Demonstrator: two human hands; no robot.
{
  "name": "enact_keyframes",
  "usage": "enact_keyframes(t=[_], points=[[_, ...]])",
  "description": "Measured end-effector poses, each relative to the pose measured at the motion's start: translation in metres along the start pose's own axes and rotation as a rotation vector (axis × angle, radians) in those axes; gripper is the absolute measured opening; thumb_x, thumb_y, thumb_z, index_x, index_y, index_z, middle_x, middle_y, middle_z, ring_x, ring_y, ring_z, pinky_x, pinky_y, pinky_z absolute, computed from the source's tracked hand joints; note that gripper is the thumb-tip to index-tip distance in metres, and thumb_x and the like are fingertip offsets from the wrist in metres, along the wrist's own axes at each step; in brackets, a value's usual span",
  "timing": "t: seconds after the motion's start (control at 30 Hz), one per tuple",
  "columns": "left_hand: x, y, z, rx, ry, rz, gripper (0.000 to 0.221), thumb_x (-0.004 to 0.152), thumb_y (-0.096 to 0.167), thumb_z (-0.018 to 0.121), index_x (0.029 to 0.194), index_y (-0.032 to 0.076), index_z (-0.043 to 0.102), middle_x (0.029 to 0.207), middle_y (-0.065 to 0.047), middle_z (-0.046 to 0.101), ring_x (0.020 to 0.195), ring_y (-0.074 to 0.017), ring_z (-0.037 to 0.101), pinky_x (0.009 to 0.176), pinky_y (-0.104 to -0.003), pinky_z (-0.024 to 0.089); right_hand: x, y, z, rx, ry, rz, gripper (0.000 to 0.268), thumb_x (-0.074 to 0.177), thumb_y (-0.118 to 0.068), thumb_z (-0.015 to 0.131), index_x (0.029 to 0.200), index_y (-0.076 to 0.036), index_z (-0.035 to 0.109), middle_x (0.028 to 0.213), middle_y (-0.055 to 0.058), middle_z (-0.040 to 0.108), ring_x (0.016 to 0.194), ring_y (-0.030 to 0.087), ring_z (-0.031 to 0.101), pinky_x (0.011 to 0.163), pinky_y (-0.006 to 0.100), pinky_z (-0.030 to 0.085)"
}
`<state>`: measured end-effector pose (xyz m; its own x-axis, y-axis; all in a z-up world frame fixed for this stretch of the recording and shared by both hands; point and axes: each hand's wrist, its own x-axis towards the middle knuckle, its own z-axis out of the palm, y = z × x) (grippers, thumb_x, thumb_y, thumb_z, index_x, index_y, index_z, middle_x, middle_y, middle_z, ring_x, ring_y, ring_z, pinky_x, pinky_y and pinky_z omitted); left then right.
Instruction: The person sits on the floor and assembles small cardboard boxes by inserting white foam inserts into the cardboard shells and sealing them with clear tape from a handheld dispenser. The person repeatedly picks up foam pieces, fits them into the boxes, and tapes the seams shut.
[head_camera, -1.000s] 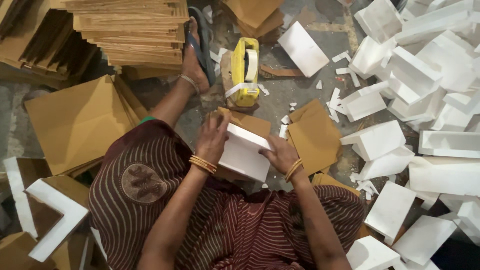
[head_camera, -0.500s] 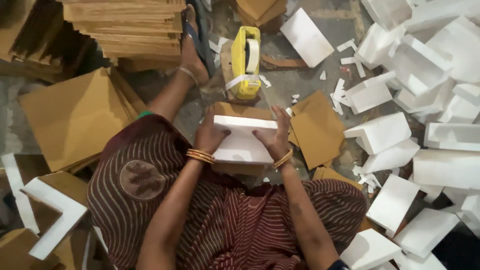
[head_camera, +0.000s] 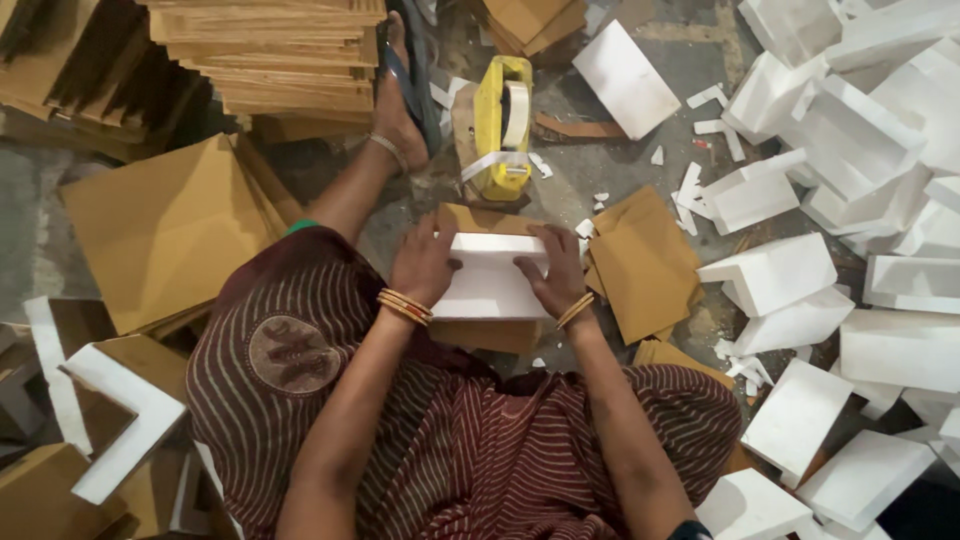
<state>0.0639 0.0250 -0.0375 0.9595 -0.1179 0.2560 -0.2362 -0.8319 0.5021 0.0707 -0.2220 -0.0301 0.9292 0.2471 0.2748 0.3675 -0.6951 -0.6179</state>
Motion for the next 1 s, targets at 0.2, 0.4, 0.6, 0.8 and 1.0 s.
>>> enact_keyframes(t=[0.2,0.4,0.6,0.8,1.0], points=[[0.000,-0.001,0.000,0.012,-0.020,0.041,0.057,0.075,0.023,0.083,0.124,0.007,0.059,0.126,-0.016,0.057,0.120,-0.0380,0.056,0.103,-0.050,0.042,0.000,0.007,0.011,0.322,0.078,0.163,0.080,0.087,-0.022,0.077,0.153,-0.002,0.036,0.146,0.021,0.048,0.133,0.036,0.049,0.115,0.044,0.039],[0.001,0.004,0.007,0.131,0.031,0.171,0.053,0.072,0.017,0.079,0.122,0.009,0.063,0.115,-0.016,0.060,0.120,-0.0392,0.052,0.110,-0.063,0.031,0.018,-0.007,-0.023,0.235,-0.209,0.296,0.073,0.098,-0.032,0.066,0.158,-0.006,0.033,0.149,0.020,0.055,0.141,0.031,0.052,0.112,0.039,0.046],[-0.004,0.005,0.019,0.130,0.026,0.160,0.045,0.076,0.012,0.074,0.119,0.012,0.064,0.122,-0.016,0.061,0.129,-0.0375,0.051,0.115,-0.060,0.030,0.090,-0.074,-0.069,0.433,-0.155,0.119,0.079,0.098,-0.024,0.066,0.163,-0.009,0.024,0.132,0.022,0.063,0.117,0.030,0.065,0.092,0.037,0.053],[0.001,0.007,0.016,0.211,0.005,0.145,0.050,0.072,0.019,0.076,0.120,0.011,0.064,0.122,-0.019,0.060,0.125,-0.0403,0.050,0.110,-0.060,0.033,0.098,-0.078,-0.060,0.390,-0.215,-0.023,0.064,0.101,-0.021,0.067,0.158,-0.008,0.042,0.132,0.019,0.068,0.122,0.027,0.067,0.106,0.039,0.051],[-0.004,0.004,0.018,0.186,0.066,0.203,0.039,0.078,0.014,0.069,0.116,0.007,0.062,0.117,-0.020,0.061,0.122,-0.0410,0.052,0.106,-0.054,0.037,0.014,0.034,-0.014,0.410,0.025,0.366,0.060,0.098,-0.031,0.070,0.148,-0.006,0.049,0.142,0.018,0.060,0.134,0.029,0.056,0.110,0.040,0.044]])
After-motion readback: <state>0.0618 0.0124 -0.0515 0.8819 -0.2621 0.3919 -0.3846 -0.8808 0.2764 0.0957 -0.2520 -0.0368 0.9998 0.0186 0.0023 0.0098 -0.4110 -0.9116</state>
